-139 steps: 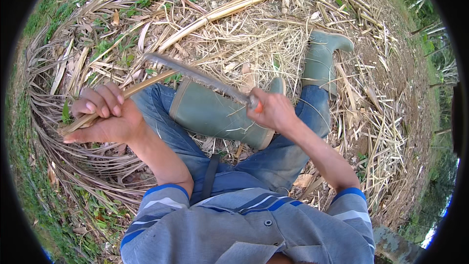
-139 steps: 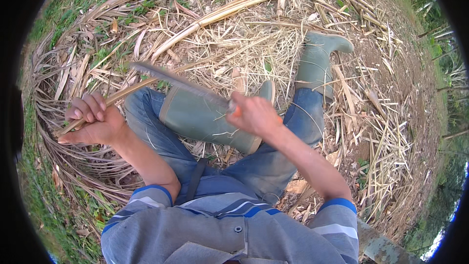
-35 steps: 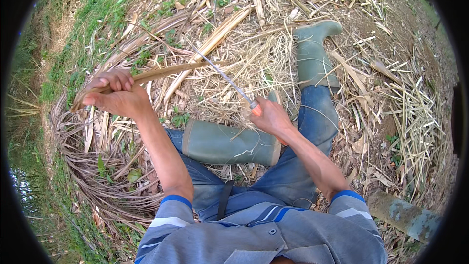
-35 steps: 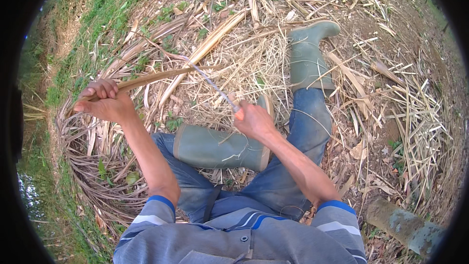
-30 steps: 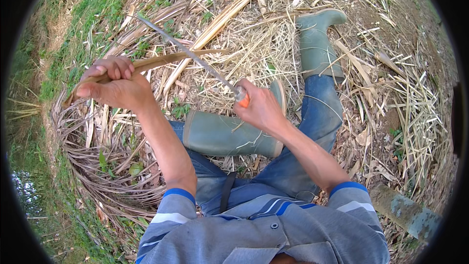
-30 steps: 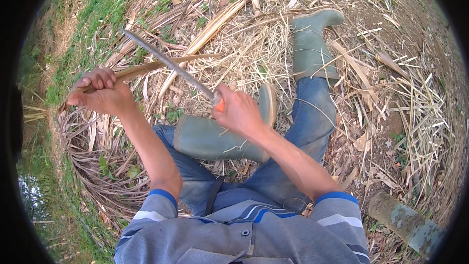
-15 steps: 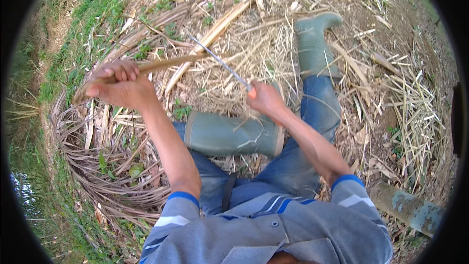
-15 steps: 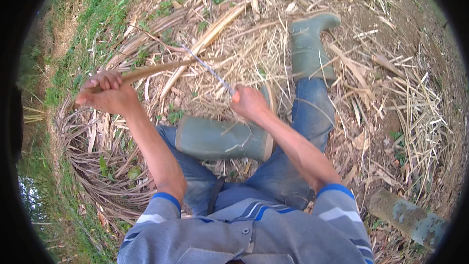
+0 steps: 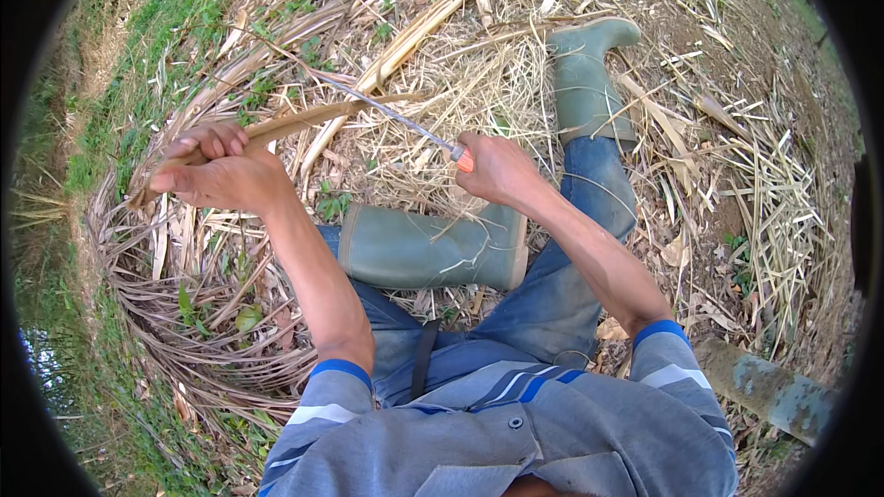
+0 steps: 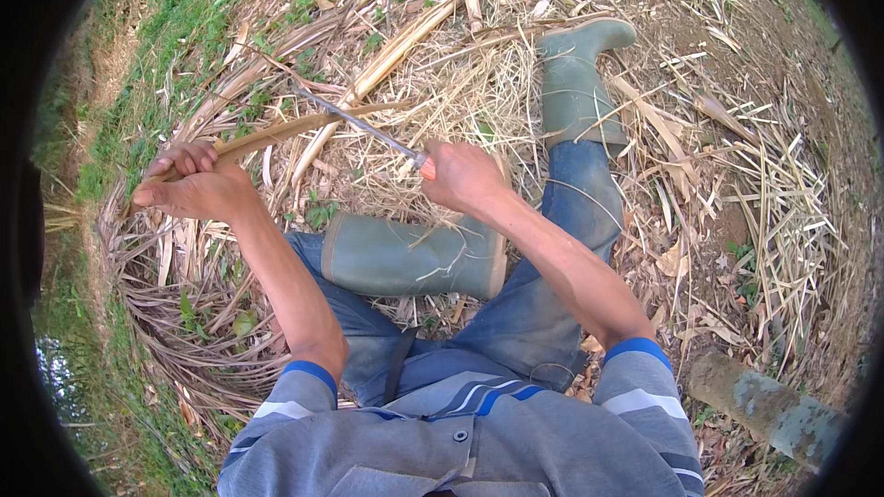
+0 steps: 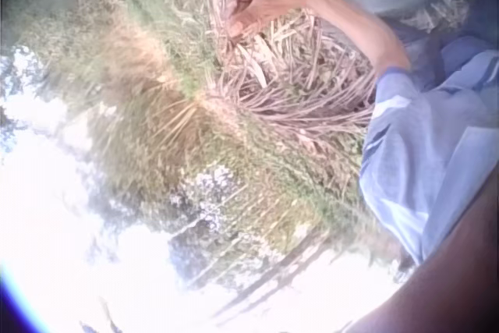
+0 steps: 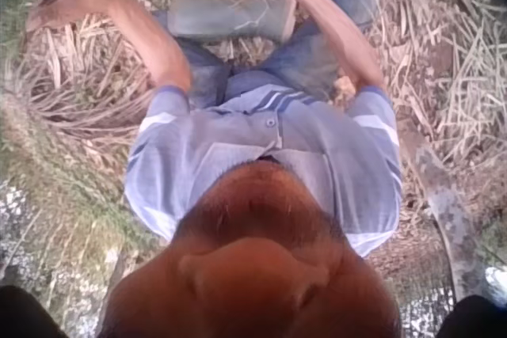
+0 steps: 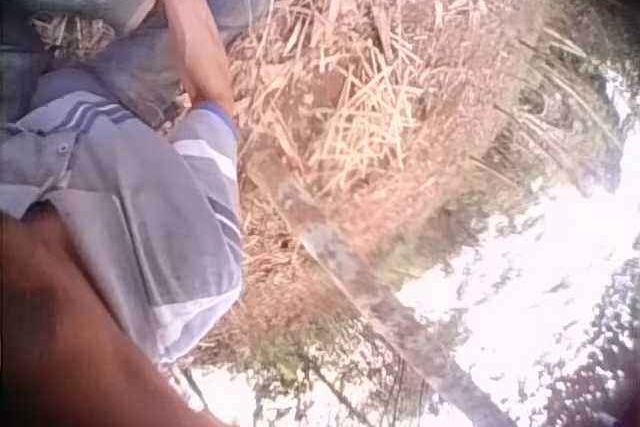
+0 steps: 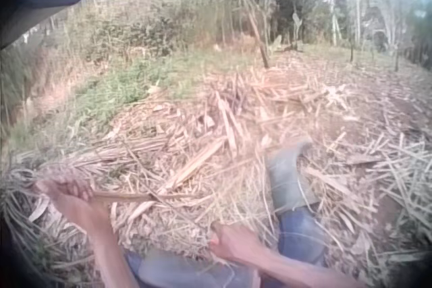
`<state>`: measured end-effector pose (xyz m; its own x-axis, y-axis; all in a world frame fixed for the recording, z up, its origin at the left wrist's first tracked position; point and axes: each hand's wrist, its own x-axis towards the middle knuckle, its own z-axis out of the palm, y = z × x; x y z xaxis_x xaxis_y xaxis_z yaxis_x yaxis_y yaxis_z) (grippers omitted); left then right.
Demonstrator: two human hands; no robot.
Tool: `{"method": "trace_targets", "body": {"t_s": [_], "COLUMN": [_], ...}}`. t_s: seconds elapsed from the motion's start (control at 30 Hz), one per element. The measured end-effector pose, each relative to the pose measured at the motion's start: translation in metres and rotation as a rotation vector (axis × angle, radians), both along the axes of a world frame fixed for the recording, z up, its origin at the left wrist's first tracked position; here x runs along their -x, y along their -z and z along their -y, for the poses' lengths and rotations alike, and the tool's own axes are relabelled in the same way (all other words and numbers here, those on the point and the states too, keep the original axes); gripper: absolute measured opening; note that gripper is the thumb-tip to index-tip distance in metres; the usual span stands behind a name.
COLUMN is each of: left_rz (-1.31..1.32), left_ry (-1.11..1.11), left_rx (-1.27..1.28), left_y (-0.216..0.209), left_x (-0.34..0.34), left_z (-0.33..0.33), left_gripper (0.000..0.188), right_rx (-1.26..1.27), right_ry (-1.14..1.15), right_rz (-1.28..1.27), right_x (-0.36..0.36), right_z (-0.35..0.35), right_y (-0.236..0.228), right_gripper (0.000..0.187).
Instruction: The person sits on the ground and uses a machete to shave thin strips from a bamboo stick. They hold the stick against their leg and repeatedly scrape the blade along its length to remove the outer layer.
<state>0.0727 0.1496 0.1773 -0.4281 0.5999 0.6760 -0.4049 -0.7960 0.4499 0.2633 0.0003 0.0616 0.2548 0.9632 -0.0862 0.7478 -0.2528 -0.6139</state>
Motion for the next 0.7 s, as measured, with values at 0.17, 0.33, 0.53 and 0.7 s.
{"method": "trace_targets", "body": {"t_s": [0.17,0.33,0.53,0.7], "left_rz": [-0.019,0.074,-0.001,-0.021], "left_ry": [-0.042,-0.014,-0.112,-0.142], "left_rx": [0.001,0.015,0.067,0.05], "left_y": [0.004,0.006,0.004,0.002], "left_x": [-0.001,0.005,-0.003,0.006], "left_z": [0.0,0.0,-0.007,-0.003], "left_gripper": [0.057,0.056,0.06,0.058], "right_rx": [0.302,0.19,0.418,0.216], "right_ry": [0.09,0.026,0.135,-0.075], "right_rz": [-0.126,0.093,0.086,0.117], "right_x": [-0.04,-0.038,-0.082,-0.05], "right_z": [-0.013,-0.014,-0.026,-0.029], "right_y": [0.036,0.02,0.071,-0.013], "right_gripper": [0.031,0.031,0.028,0.03]}}
